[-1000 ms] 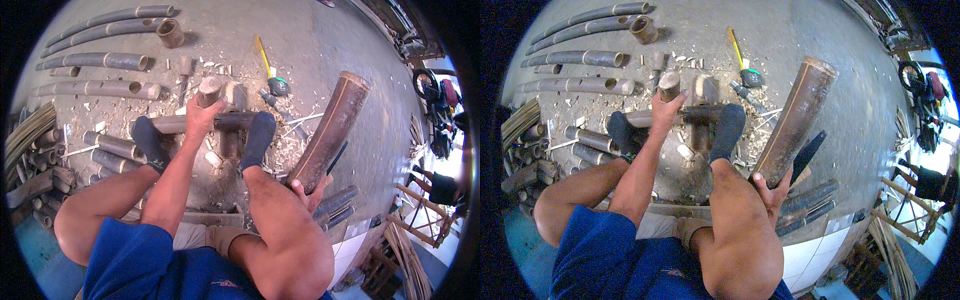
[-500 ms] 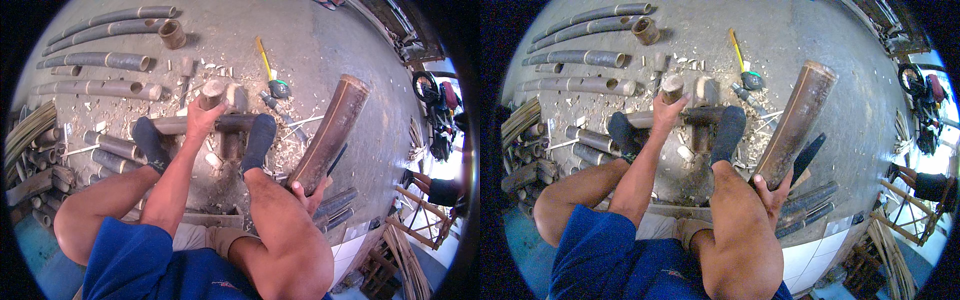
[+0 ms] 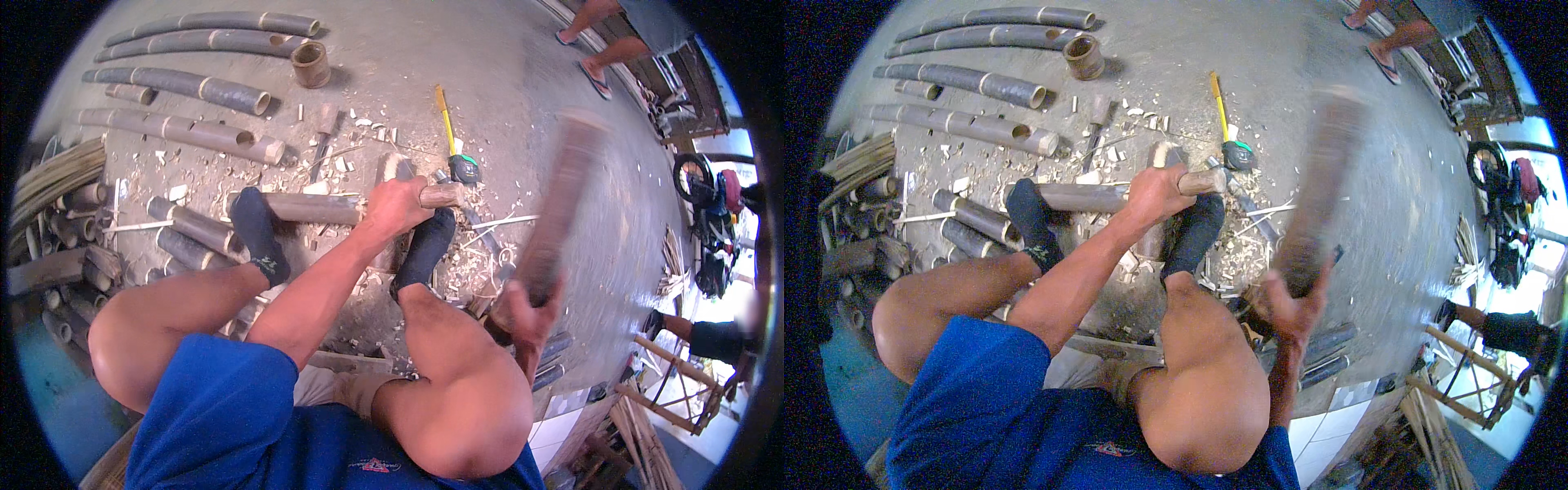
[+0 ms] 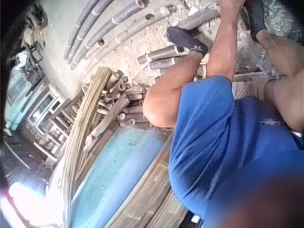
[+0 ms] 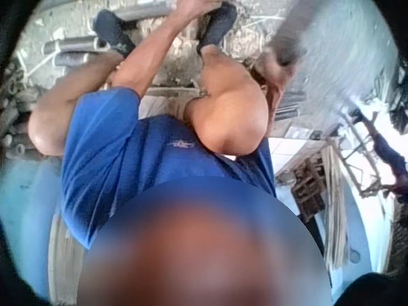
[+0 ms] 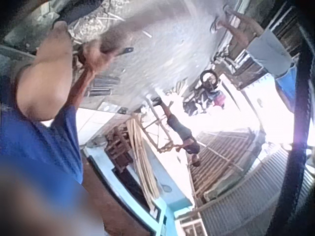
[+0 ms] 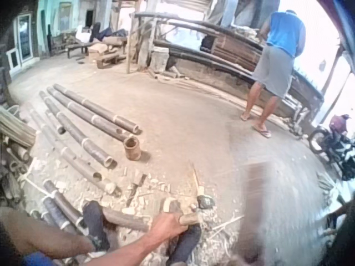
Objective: The person sits on the floor and uses a knife to split and shape bamboo pieces. They repeatedly split bamboo segments, remove inner material, and smooth the edges with a knife.
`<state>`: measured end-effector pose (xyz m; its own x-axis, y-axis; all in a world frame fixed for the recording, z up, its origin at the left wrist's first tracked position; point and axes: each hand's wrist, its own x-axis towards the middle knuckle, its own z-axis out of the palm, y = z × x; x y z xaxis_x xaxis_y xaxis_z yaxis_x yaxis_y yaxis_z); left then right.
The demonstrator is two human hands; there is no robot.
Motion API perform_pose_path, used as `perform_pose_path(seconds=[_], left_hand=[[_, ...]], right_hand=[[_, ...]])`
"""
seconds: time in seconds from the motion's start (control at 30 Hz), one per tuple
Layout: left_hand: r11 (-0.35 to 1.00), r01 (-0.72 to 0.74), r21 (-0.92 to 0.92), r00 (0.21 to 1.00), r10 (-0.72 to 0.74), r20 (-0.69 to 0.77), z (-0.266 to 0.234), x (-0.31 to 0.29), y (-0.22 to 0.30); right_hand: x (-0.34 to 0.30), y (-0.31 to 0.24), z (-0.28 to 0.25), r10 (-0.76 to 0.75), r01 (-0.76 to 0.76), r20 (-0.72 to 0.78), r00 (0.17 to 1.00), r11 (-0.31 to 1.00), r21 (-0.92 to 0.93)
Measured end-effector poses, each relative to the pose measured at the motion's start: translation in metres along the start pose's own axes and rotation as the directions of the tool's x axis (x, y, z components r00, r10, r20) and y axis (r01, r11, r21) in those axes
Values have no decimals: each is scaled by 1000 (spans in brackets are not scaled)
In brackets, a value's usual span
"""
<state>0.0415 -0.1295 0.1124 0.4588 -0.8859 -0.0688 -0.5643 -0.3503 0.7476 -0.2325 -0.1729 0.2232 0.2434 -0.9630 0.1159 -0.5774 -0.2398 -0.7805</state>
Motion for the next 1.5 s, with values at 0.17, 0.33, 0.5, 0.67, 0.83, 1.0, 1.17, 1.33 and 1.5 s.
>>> perform_pose_path(seconds=[0.17,0.33,0.5,0.67,0.83,1.0,1.17,1.33,1.5], left_hand=[[1000,-3,27,1000,3,17,0,4,-6],[996,22,86,998,-27,52,3,6,-5],[1000,-27,14,999,27,29,29,17,18],[1000,9,7,999,-9,34,42,30,27],[999,-20,41,999,18,34,40,27,23],[999,-21,48,1000,20,19,41,27,23],[998,-12,64,999,9,48,41,27,26],[996,-30,88,994,20,110,34,27,25],[996,-5,88,993,-5,116,38,26,26]], right_hand=[[-12,12,14,128,-106,221,967,988,-110],[-32,21,13,376,-336,317,871,926,-173],[-16,30,-27,339,-357,113,934,871,337],[36,45,-62,393,-162,-202,897,718,677],[-12,52,-3,2,72,395,919,982,-173],[6,40,-34,201,-226,216,955,969,97],[19,39,-31,311,-158,-258,915,863,480],[-11,40,-6,253,-244,455,854,967,-79],[14,36,-35,303,-261,-95,948,913,314]])
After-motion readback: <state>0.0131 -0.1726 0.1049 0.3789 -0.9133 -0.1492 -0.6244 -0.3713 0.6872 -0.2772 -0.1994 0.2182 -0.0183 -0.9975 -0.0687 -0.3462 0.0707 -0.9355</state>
